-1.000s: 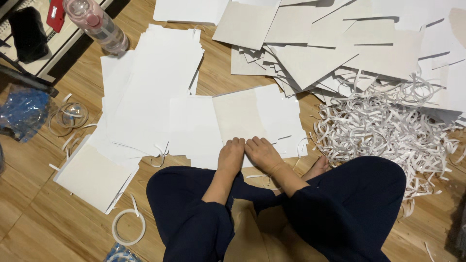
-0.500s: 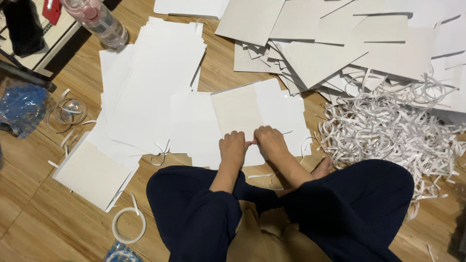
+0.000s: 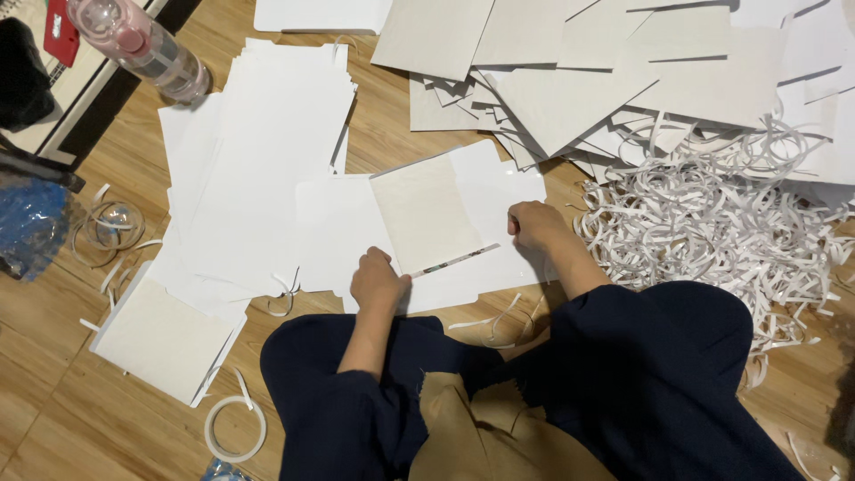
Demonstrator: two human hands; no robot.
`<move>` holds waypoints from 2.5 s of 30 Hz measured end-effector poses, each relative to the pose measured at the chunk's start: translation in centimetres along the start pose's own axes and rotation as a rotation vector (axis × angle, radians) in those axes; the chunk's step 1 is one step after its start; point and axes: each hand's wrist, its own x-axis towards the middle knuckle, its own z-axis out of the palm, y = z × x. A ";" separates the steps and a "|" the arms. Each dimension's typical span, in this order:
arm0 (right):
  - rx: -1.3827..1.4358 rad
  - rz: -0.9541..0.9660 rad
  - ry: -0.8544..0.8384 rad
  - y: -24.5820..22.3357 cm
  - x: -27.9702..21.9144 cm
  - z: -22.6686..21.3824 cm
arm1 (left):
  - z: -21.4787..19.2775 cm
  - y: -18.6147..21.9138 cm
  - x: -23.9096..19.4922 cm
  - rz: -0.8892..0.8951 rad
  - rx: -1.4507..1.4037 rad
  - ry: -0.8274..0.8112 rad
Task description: The person sits on the floor and assembles paper crafts by folding white paper sheets and securing them with a stapler. They repeatedly pick up sheets, fold them, and staple the edges to create a stack of finished items.
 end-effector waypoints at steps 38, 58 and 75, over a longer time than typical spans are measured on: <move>0.250 -0.058 0.088 -0.4 -5.4 0.3 | 7.5 8.3 -2.0 0.268 -0.220 0.053; -0.073 -0.295 0.180 -0.6 -6.0 2.0 | 7.2 8.2 -2.3 0.295 -0.179 0.052; -0.094 -0.359 0.066 -2.0 -9.8 -0.7 | 10.9 4.8 -2.0 0.767 0.099 0.292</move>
